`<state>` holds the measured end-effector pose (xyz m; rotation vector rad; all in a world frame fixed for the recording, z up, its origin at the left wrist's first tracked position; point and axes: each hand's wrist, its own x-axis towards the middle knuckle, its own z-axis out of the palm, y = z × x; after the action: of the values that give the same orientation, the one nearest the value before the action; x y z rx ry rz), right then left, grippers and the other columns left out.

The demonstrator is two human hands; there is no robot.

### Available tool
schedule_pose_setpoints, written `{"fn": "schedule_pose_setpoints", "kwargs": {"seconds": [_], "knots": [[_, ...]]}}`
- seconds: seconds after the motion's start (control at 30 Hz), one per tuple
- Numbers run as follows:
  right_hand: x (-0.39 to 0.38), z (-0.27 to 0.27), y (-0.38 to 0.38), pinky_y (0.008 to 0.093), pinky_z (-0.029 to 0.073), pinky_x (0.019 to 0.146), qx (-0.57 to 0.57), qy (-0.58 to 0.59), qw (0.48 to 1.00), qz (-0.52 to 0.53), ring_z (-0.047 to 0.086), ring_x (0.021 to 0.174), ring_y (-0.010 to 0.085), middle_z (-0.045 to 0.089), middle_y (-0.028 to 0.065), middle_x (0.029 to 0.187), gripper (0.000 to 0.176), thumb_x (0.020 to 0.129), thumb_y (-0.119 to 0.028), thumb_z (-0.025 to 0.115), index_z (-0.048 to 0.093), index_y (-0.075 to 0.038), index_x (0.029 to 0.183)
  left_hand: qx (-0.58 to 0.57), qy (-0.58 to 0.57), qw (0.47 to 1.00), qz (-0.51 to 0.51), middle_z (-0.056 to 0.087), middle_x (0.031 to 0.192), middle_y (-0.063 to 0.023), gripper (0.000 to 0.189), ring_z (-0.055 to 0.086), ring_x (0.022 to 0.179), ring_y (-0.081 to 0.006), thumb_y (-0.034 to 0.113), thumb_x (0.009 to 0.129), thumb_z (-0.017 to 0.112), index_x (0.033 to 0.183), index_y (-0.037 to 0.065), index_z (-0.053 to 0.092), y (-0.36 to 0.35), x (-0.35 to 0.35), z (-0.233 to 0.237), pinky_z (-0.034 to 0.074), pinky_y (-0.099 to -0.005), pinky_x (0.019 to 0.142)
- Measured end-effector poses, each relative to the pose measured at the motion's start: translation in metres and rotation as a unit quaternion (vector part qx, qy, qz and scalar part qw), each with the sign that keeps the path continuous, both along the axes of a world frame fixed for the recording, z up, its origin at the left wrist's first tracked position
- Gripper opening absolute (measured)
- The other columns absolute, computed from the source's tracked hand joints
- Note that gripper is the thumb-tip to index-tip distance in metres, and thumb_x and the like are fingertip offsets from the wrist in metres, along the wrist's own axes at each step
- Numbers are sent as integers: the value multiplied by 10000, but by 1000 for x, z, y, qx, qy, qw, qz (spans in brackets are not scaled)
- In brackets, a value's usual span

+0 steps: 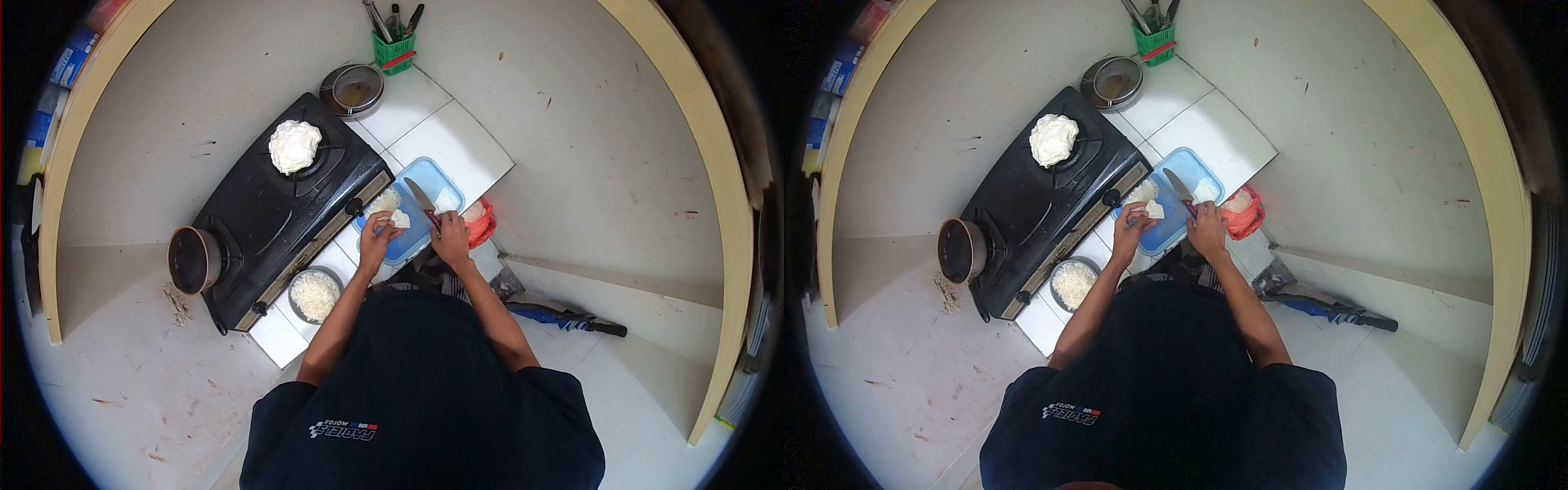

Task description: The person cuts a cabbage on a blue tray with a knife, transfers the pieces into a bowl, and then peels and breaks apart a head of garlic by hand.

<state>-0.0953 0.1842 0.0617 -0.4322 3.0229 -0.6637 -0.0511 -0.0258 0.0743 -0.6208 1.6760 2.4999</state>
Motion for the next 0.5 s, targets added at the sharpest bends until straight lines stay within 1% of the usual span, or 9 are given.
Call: {"fn": "schedule_pose_setpoints", "kwargs": {"seconds": [0.03, 0.07, 0.1, 0.13, 0.17, 0.23, 0.33, 0.37, 0.5], "knots": [[0, 6, -1, 427, 542, 777, -2, 37, 999, 23, 653, 982, 363, 590, 177, 1148, 321, 906, -142, 676, 592, 8, 1176, -12, 4, 1000, -10, 643, 1013, -120, 263, 709, 965, -238, 47, 1011, 574, 1269, -1, 547, 0, -1, 2, 600, -324, 873], [-1, 11, -5, 427, 542, 777, -1, 37, 999, 23, 653, 982, 363, 590, 177, 1148, 321, 906, -142, 676, 592, 8, 1176, -12, 5, 1000, -10, 643, 1013, -120, 263, 709, 965, -238, 47, 1011, 574, 1269, -1, 547, 0, -2, 5, 600, -324, 873], [-2, 16, -11, 413, 545, 775, -154, -3, 986, 56, 664, 965, 334, 604, 170, 1130, 341, 907, -132, 692, 601, -8, 1212, -26, 8, 1000, -13, 644, 1011, -121, 260, 708, 960, -232, 40, 1009, 574, 1264, -5, 550, 1, -2, 10, 600, -323, 869], [-2, 23, -18, 400, 548, 773, -303, -44, 948, 87, 675, 949, 304, 618, 164, 1111, 366, 908, -122, 708, 611, -25, 1247, -40, 10, 999, -17, 645, 1009, -121, 257, 707, 956, -226, 33, 1007, 574, 1259, -10, 553, 1, -2, 11, 599, -322, 864], [0, 31, -23, 400, 548, 773, -303, -44, 948, 87, 675, 949, 304, 618, 164, 1111, 366, 908, -122, 708, 611, -25, 1247, -40, 10, 999, -17, 645, 1009, -121, 257, 707, 956, -226, 33, 1007, 574, 1259, -10, 553, 2, -2, 12, 599, -322, 864], [6, 47, -32, 362, 550, 762, -369, -84, 921, 92, 693, 916, 252, 643, 142, 1053, 389, 902, -100, 733, 632, -34, 1272, -48, 24, 998, -24, 649, 1007, -114, 241, 700, 951, -205, 27, 1004, 577, 1241, -18, 567, 2, -3, 12, 592, -311, 855], [6, 44, -38, 349, 546, 749, -372, -92, 921, 74, 689, 858, 243, 636, 129, 975, 370, 887, -92, 746, 661, -31, 1241, -85, 53, 994, -41, 659, 1022, -104, 246, 691, 950, -172, 32, 1000, 592, 1239, -22, 584, 0, -4, 18, 578, -295, 853], [5, 43, -39, 349, 546, 749, -373, -92, 920, 74, 689, 858, 243, 636, 129, 975, 370, 887, -92, 746, 661, -31, 1241, -86, 53, 994, -41, 659, 1022, -104, 246, 691, 950, -172, 32, 1000, 592, 1239, -22, 584, -1, -4, 21, 578, -295, 853], [2, 49, -40, 341, 526, 738, -347, -102, 930, 68, 647, 806, 233, 600, 122, 913, 292, 893, -79, 735, 677, -13, 1171, -114, 69, 989, -64, 673, 1044, -82, 212, 683, 939, -143, 43, 983, 626, 1187, -13, 645, -5, -5, 30, 560, -283, 869]]}}
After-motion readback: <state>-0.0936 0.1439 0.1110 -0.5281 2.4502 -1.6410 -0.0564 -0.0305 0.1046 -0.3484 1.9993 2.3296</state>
